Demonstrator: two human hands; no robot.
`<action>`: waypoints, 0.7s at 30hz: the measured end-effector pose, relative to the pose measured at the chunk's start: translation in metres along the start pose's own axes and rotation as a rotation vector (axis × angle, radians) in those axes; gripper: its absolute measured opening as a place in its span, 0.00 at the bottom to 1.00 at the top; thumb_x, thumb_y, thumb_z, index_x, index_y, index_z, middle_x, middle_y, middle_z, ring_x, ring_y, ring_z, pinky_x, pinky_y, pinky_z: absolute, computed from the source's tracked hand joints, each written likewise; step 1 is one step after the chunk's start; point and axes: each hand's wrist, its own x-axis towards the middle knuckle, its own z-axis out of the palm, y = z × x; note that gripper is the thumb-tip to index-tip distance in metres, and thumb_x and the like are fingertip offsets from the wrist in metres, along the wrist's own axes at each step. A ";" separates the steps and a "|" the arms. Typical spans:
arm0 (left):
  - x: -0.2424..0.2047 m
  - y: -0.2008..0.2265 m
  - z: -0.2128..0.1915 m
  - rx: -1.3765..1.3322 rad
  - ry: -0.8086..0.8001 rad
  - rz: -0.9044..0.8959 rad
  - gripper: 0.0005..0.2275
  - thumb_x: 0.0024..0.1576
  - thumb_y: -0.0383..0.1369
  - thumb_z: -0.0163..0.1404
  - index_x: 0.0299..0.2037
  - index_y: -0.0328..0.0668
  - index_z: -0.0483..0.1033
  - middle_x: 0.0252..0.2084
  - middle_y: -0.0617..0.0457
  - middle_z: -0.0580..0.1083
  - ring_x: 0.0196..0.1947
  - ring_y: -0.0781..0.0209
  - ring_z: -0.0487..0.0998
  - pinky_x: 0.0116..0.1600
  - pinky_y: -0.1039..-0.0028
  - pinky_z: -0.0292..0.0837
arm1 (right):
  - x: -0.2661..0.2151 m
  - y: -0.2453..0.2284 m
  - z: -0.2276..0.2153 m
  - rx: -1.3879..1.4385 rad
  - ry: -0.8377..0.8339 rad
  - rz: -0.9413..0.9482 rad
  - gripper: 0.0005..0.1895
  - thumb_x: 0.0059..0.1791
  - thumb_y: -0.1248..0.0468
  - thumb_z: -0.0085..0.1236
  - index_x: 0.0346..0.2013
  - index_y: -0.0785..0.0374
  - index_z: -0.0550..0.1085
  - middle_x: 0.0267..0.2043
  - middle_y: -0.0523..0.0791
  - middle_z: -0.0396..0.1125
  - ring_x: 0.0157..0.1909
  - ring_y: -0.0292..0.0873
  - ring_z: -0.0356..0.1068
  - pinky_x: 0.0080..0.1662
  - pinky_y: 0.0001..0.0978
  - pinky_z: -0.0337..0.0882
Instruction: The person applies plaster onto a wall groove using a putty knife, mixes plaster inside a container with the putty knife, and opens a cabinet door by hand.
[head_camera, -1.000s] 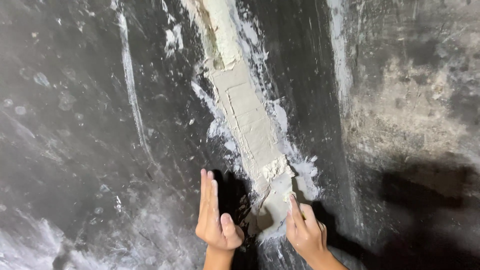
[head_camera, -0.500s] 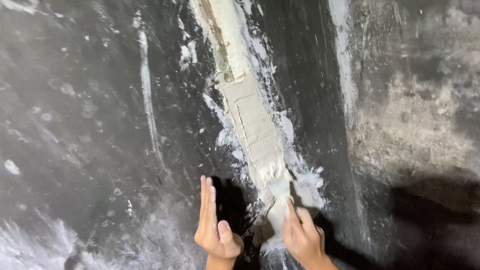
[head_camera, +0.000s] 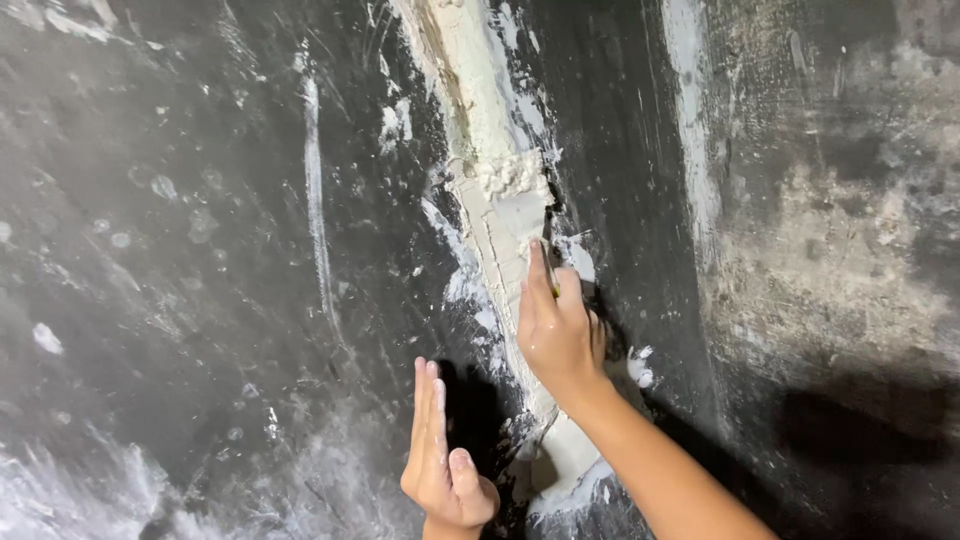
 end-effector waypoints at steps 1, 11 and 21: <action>0.000 -0.001 -0.001 -0.004 0.005 -0.004 0.24 0.65 0.33 0.32 0.63 0.15 0.65 0.65 0.23 0.68 0.70 0.25 0.68 0.73 0.51 0.66 | -0.004 0.000 -0.003 -0.049 0.005 -0.040 0.26 0.52 0.69 0.56 0.66 0.67 0.67 0.39 0.54 0.66 0.27 0.48 0.68 0.29 0.38 0.69; -0.002 -0.004 -0.006 -0.034 -0.005 -0.009 0.23 0.66 0.34 0.32 0.64 0.17 0.65 0.66 0.24 0.68 0.71 0.26 0.67 0.74 0.50 0.64 | -0.042 0.012 -0.025 0.014 0.037 -0.077 0.27 0.54 0.69 0.52 0.68 0.70 0.65 0.35 0.49 0.64 0.26 0.42 0.66 0.28 0.33 0.70; 0.001 -0.002 -0.004 -0.045 -0.006 -0.021 0.23 0.65 0.33 0.32 0.63 0.17 0.66 0.66 0.23 0.68 0.70 0.24 0.67 0.73 0.50 0.65 | -0.038 -0.009 -0.019 -0.232 -0.050 -0.083 0.25 0.51 0.66 0.55 0.63 0.69 0.68 0.37 0.52 0.67 0.19 0.43 0.66 0.21 0.33 0.69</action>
